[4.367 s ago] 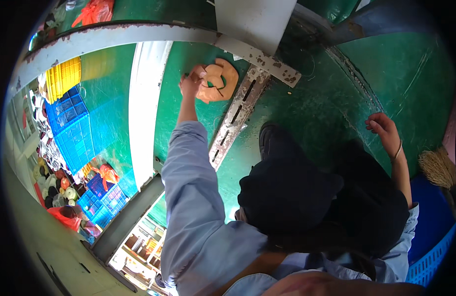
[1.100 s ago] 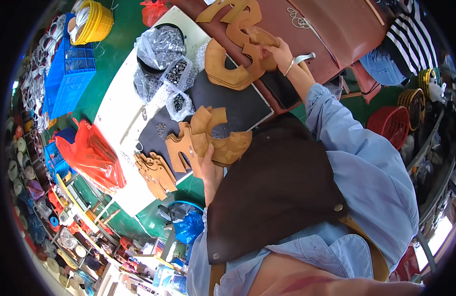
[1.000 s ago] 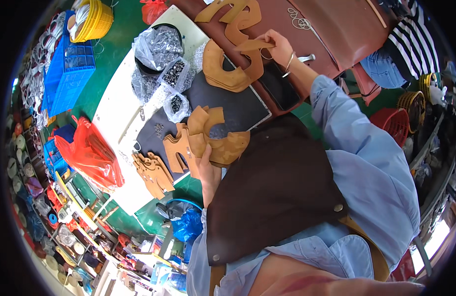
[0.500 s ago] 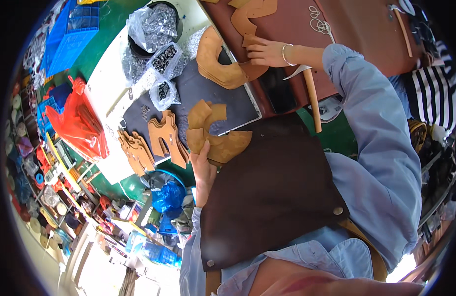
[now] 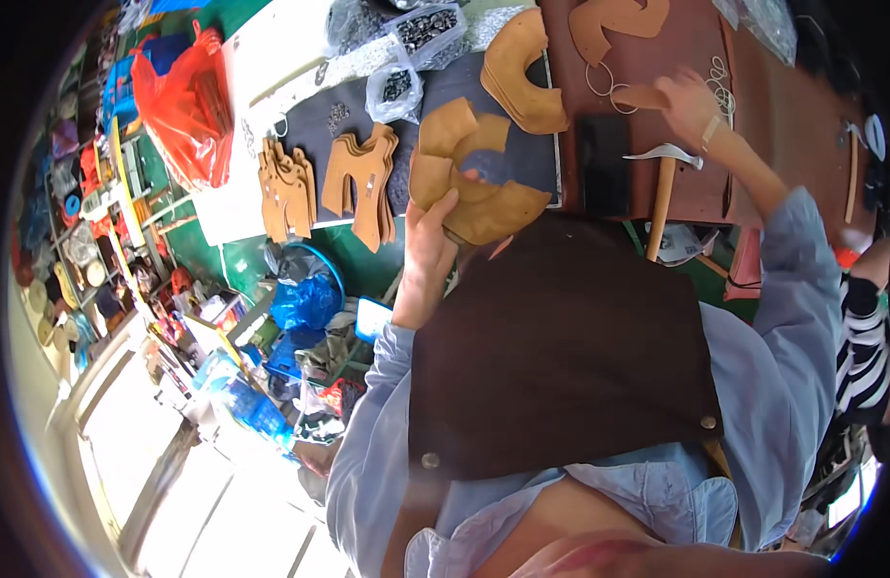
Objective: The person retrieves leather pieces from under the table, sorts the leather pieces on the workbench, and inserts small metal studs from a bag into holes on the leather pieces by hand.
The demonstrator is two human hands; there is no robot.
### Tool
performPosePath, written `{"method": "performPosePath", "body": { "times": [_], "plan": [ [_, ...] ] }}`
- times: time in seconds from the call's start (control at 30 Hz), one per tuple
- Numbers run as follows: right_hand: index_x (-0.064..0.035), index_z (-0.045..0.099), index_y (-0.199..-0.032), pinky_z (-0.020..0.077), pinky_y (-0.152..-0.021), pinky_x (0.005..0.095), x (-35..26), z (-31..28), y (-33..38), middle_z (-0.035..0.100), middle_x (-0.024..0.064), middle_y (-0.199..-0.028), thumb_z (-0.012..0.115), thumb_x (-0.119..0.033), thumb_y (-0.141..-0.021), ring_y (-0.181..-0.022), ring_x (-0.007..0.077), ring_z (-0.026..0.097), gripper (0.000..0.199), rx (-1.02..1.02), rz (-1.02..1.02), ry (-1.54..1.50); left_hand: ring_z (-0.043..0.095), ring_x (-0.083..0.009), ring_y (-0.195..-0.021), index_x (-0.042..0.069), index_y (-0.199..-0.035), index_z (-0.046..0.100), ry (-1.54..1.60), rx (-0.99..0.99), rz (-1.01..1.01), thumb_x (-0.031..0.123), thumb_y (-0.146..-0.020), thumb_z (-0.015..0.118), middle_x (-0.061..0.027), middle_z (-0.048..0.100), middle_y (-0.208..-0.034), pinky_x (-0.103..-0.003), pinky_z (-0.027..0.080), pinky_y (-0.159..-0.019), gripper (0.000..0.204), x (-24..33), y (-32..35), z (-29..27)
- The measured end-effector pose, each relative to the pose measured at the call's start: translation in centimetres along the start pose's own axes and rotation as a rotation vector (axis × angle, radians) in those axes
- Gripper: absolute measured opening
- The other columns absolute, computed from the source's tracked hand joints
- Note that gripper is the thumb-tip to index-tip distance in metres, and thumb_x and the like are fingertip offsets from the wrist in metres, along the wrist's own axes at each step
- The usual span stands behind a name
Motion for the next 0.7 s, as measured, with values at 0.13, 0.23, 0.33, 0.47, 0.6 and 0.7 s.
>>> {"method": "performPosePath", "body": {
  "times": [0.13, 0.23, 0.33, 0.47, 0.6, 0.7],
  "plan": [
    [-0.0048, 0.048, -0.085, 0.0396, -0.057, 0.0271, -7.6, -7.3, 1.0, 0.052, 0.0019, -0.071, 0.058, -0.019, -0.081, -0.063, 0.0109, 0.049, 0.017, 0.098, 0.646, -1.149, 0.052, -0.0333, -0.104, -0.002, -0.125, 0.035, 0.194, -0.063, -0.086, -0.005, -0.082, 0.04, -0.0206, 0.051, -0.112, -0.046, 0.041, -0.093, 0.043, 0.0, -0.5, 1.5],
    [-0.005, 0.047, -0.084, 0.0374, -0.058, 0.0223, -13.8, -8.8, -1.2, 0.046, -0.0011, -0.07, 0.06, -0.01, -0.079, -0.064, 0.0064, 0.043, 0.015, 0.149, 0.477, -1.298, 0.051, -0.0319, -0.106, -0.003, -0.126, 0.033, 0.131, -0.149, -0.059, -0.005, -0.081, 0.039, -0.0192, 0.05, -0.115, -0.044, 0.04, -0.094, 0.045, -0.1, -1.0, 2.1],
    [-0.0048, 0.048, -0.086, 0.0376, -0.056, 0.0224, -16.7, -7.7, -2.9, 0.049, 0.0002, -0.068, 0.062, -0.013, -0.078, -0.06, 0.0075, 0.045, 0.018, 0.184, 0.516, -1.509, 0.052, -0.0283, -0.106, -0.001, -0.125, 0.035, -0.09, -0.153, 0.041, -0.005, -0.082, 0.043, -0.0174, 0.05, -0.116, -0.04, 0.04, -0.094, 0.044, 0.1, -1.4, 1.7],
    [-0.0067, 0.046, -0.087, 0.0354, -0.052, 0.0209, -18.9, -6.9, -3.6, 0.053, -0.0001, -0.065, 0.064, -0.016, -0.079, -0.056, 0.0063, 0.045, 0.021, 0.475, 0.646, -1.704, 0.053, -0.0207, -0.106, 0.001, -0.121, 0.039, -0.29, 0.034, 0.311, -0.007, -0.082, 0.048, -0.0129, 0.051, -0.115, -0.031, 0.041, -0.092, 0.04, 1.2, -0.9, 1.4],
    [-0.0072, 0.045, -0.088, 0.0369, -0.054, 0.0207, -21.0, -8.4, -4.0, 0.055, 0.0032, -0.068, 0.062, -0.019, -0.081, -0.06, 0.0061, 0.044, 0.022, 0.234, 0.742, -2.025, 0.053, -0.02, -0.104, 0.002, -0.12, 0.04, -0.325, 0.098, 0.465, -0.008, -0.082, 0.049, -0.01, 0.052, -0.113, -0.031, 0.041, -0.09, 0.041, 1.9, -0.4, 1.2],
    [-0.0082, 0.046, -0.091, 0.038, -0.056, 0.0202, -24.0, -8.5, -5.2, 0.059, 0.0072, -0.074, 0.061, -0.023, -0.082, -0.062, 0.0064, 0.045, 0.023, -0.017, 0.863, -2.38, 0.051, -0.0195, -0.104, 0.002, -0.121, 0.041, -0.379, 0.093, 0.611, -0.006, -0.084, 0.045, -0.0105, 0.052, -0.115, -0.034, 0.04, -0.091, 0.039, 2.0, -0.2, 1.7]
  ]
}}
Point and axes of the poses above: each hand's wrist, its own y-axis away from the middle knuckle, its own z-axis out of the palm, x = y × z, the point moved 1 cm from there along -y, towards the middle knuckle
